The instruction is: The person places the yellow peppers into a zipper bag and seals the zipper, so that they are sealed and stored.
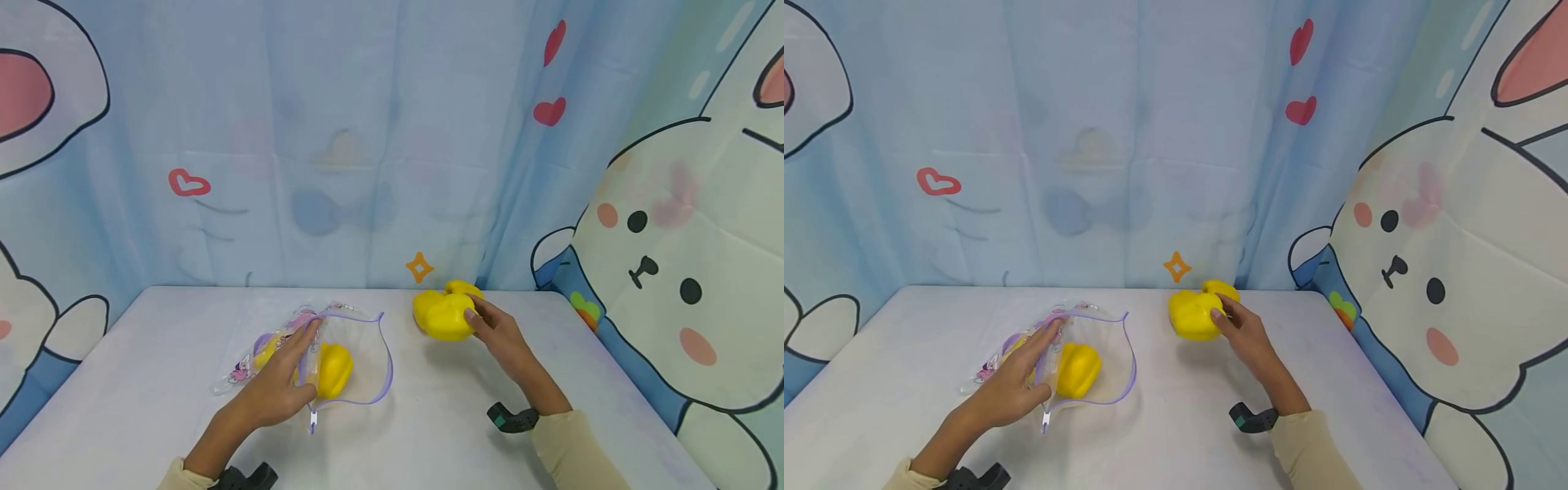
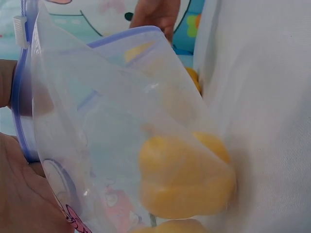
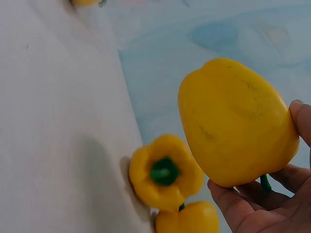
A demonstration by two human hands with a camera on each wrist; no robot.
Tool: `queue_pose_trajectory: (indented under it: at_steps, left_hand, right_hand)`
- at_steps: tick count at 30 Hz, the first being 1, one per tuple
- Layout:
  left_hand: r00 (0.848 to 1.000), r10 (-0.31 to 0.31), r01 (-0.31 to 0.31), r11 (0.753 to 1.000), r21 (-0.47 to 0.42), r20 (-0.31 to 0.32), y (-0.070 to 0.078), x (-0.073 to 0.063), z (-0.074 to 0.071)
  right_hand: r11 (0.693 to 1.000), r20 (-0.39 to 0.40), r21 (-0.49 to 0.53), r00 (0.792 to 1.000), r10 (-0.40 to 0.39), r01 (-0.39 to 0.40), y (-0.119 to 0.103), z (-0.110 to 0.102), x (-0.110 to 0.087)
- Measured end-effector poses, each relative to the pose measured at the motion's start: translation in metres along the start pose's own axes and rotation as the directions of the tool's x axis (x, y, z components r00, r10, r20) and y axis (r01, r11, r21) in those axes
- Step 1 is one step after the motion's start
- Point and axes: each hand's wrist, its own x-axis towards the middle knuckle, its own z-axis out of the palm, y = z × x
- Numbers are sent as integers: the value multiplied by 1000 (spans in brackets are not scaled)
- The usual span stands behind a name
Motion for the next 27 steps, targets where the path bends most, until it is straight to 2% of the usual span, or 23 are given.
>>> queue_pose_trajectory:
  at_steps: [11,20,27]
  left_hand:
    - [1000,13,-13,1000,21,5,2,0,2]
    - [1000,7,-7,1000,7,8,1,-1,3]
    - [1000,15,-15,1000,6,4,-1,-2,5]
  right_hand:
    - [989,2,6,989,-150,150,-29,18,-20]
    - [955,75,92,955,-289,282,-47,33,-35]
    - [937,124,132,933,-339,323,-58,47,-48]
